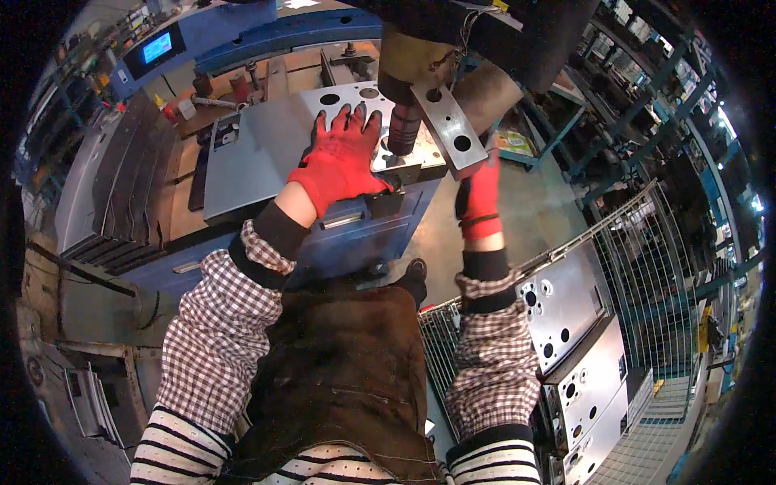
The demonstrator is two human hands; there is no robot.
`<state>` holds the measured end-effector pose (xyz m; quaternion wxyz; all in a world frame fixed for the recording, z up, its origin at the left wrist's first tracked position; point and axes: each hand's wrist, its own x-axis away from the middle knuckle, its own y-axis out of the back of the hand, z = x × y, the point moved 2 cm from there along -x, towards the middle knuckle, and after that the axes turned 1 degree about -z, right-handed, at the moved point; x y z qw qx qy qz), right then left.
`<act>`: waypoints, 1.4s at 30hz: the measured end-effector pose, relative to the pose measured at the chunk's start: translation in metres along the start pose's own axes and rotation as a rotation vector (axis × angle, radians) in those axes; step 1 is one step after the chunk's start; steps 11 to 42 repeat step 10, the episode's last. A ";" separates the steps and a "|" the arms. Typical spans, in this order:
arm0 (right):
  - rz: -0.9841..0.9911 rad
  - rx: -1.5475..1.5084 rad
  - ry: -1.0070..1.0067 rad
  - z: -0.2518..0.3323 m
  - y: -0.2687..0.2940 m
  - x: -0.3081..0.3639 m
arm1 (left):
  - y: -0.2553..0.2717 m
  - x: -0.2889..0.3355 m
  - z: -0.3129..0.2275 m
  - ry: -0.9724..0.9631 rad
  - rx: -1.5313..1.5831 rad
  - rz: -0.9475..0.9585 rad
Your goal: Operate a drill press or tapper to process metal plates on an industrial machine table.
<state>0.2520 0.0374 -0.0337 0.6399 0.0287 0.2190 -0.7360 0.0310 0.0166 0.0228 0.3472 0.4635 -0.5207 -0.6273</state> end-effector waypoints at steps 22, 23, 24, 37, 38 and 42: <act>0.163 0.130 0.016 -0.029 -0.040 0.032 | 0.007 0.003 -0.004 0.012 0.012 0.050; 0.163 0.130 0.016 -0.029 -0.040 0.032 | 0.007 0.003 -0.004 0.012 0.012 0.050; 0.163 0.130 0.016 -0.029 -0.040 0.032 | 0.007 0.003 -0.004 0.012 0.012 0.050; 0.163 0.130 0.016 -0.029 -0.040 0.032 | 0.007 0.003 -0.004 0.012 0.012 0.050; 0.163 0.130 0.016 -0.029 -0.040 0.032 | 0.007 0.003 -0.004 0.012 0.012 0.050; 0.163 0.130 0.016 -0.029 -0.040 0.032 | 0.007 0.003 -0.004 0.012 0.012 0.050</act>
